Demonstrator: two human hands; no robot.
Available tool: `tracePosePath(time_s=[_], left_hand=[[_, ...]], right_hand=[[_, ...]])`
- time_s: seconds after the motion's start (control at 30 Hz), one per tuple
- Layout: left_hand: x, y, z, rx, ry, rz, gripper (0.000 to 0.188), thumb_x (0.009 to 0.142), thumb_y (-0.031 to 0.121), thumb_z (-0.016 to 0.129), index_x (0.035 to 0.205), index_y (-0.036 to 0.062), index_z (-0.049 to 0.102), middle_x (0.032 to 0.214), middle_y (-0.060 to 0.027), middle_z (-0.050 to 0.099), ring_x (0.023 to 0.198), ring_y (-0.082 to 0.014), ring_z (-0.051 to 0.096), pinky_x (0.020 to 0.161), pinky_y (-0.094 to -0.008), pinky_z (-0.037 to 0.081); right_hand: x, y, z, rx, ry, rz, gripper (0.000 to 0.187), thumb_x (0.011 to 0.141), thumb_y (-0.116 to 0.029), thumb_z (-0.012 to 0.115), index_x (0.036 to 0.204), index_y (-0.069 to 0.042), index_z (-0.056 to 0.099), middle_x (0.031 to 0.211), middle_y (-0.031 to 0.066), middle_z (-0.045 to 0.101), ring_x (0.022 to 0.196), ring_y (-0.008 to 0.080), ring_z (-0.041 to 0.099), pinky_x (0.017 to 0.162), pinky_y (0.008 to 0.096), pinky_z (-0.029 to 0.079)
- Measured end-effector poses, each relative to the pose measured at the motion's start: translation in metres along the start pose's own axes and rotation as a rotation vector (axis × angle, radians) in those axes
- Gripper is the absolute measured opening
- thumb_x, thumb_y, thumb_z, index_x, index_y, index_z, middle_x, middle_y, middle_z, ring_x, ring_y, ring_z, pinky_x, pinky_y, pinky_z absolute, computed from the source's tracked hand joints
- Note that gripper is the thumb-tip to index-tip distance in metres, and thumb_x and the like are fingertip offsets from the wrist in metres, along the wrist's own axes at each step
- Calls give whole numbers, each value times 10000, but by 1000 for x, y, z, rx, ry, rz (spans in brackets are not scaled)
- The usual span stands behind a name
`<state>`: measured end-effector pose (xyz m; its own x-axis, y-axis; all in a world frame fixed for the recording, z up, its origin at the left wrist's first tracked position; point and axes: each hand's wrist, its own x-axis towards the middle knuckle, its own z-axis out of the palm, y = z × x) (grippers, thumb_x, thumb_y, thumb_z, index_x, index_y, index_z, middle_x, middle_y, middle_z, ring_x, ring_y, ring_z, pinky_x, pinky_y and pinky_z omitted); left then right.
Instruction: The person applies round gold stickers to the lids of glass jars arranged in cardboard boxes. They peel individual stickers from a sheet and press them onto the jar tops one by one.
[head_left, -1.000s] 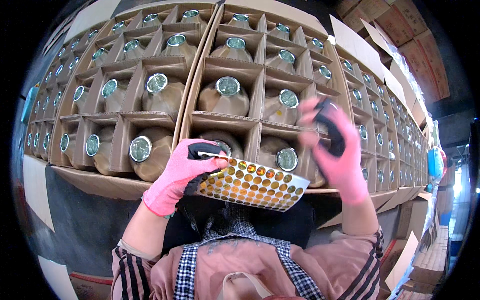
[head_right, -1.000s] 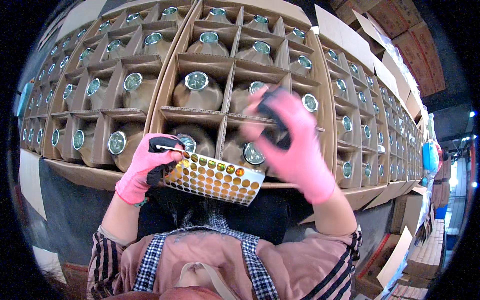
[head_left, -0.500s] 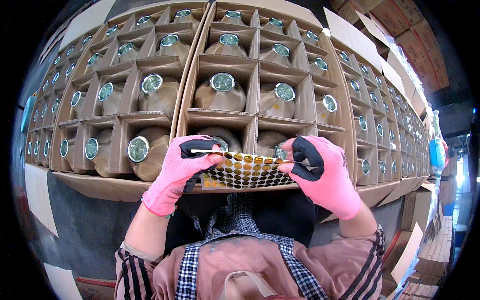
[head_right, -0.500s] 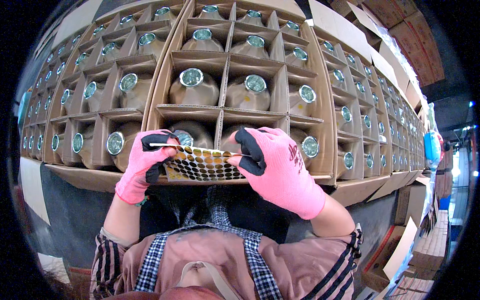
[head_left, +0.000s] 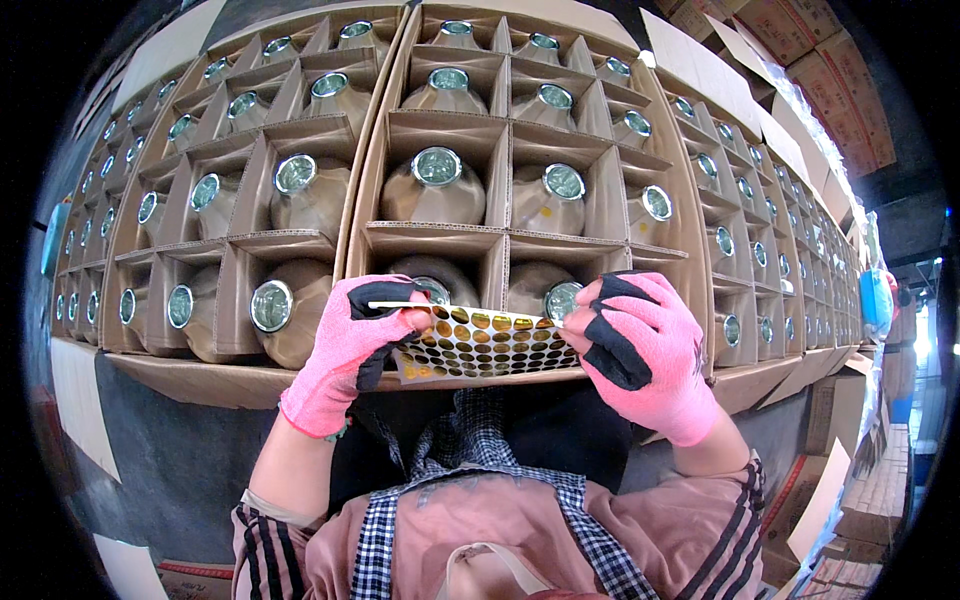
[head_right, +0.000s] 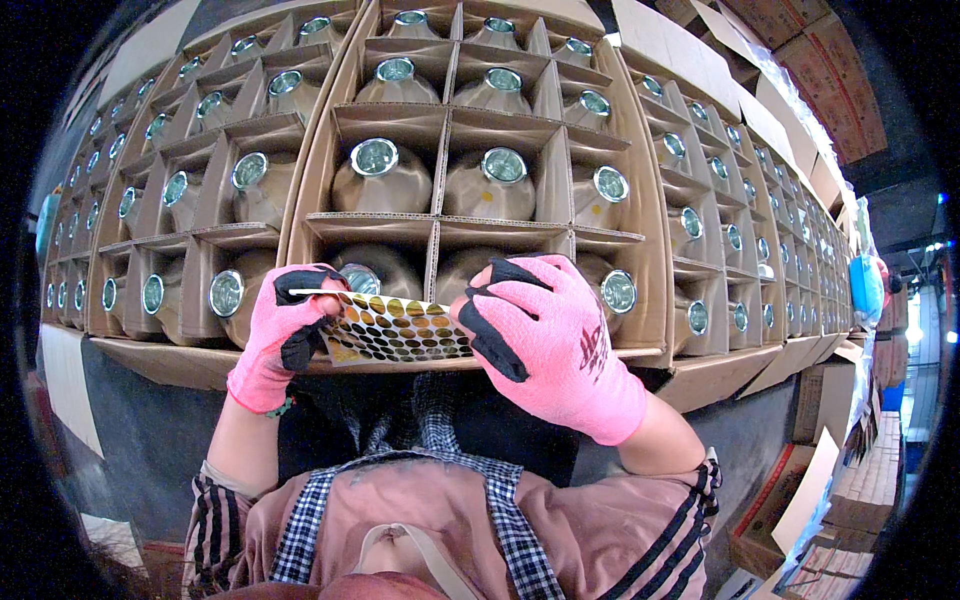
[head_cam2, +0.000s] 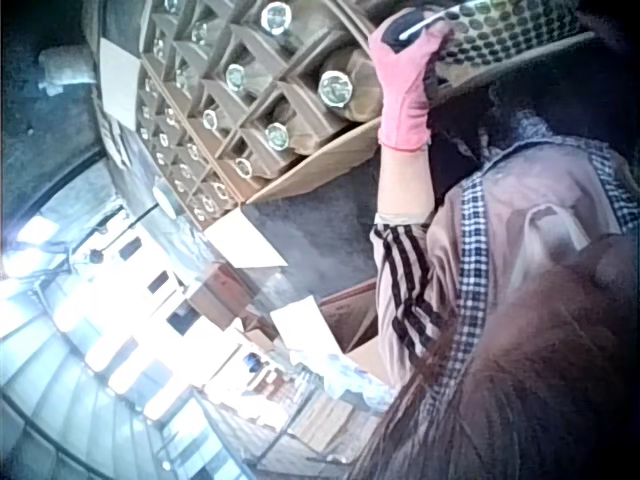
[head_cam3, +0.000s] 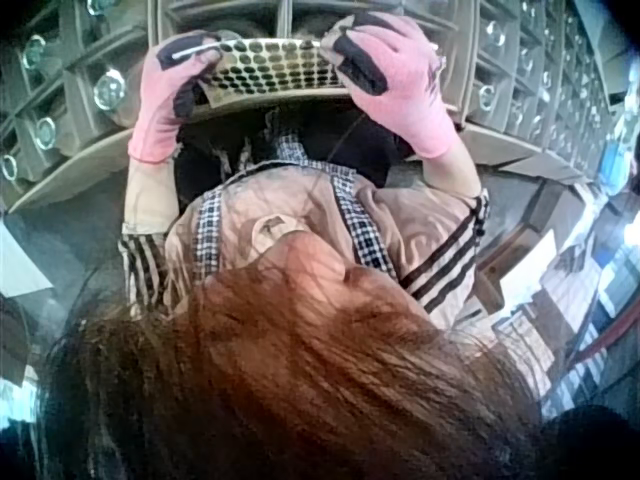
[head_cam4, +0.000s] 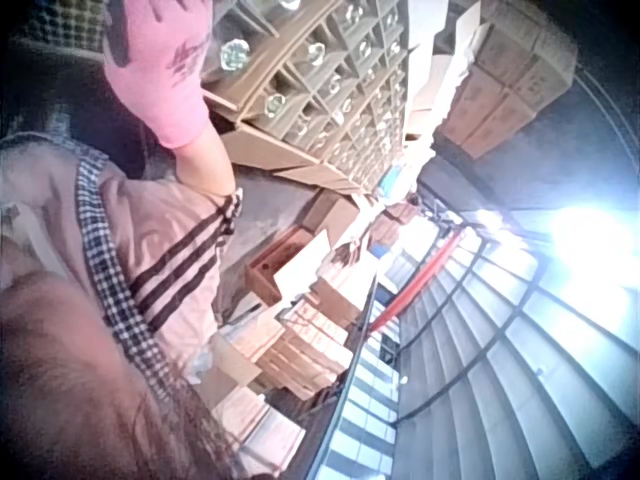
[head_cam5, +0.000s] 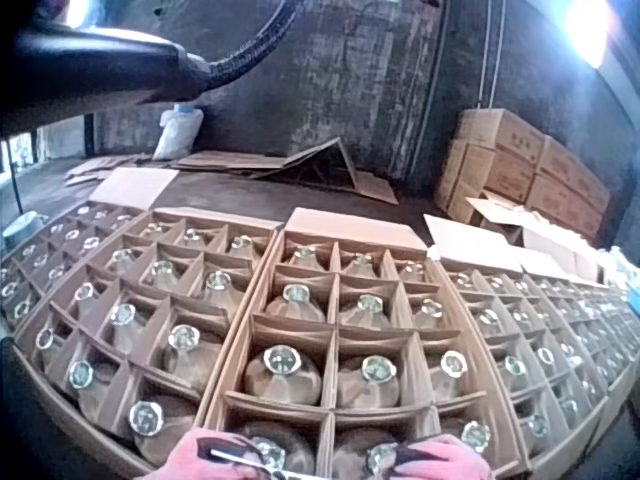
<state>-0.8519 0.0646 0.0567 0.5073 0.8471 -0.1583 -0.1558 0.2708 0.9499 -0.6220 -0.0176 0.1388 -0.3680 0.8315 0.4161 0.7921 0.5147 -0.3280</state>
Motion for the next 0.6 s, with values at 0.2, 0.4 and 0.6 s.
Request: tracePosePath(time_s=[0.2, 0.4, 0.6], left_hand=[[-2, 3, 2, -64, 19, -45, 150, 639, 113, 677, 713, 6, 601, 677, -10, 561, 617, -84, 525, 583, -199, 413], [-5, 10, 7, 55, -38, -115, 163, 624, 78, 692, 747, 11, 608, 663, -20, 578, 581, -79, 533, 508, -180, 404], [-7, 16, 0, 105, -246, -225, 187, 627, 128, 725, 743, 33, 614, 674, 1, 582, 659, -65, 539, 610, -206, 427]], right_hand=[[10, -7, -4, -41, 3, -48, 253, 518, 44, 636, 742, -60, 585, 765, 58, 595, 800, 257, 577, 718, 338, 449], [61, 16, -10, 273, -2, 86, 153, 568, -30, 636, 694, -46, 550, 1105, 134, 513, 1033, 355, 462, 883, 425, 358], [128, 72, 98, -115, -350, -13, 137, 608, -118, 663, 704, -88, 570, 1278, 129, 366, 1196, 357, 293, 980, 449, 244]])
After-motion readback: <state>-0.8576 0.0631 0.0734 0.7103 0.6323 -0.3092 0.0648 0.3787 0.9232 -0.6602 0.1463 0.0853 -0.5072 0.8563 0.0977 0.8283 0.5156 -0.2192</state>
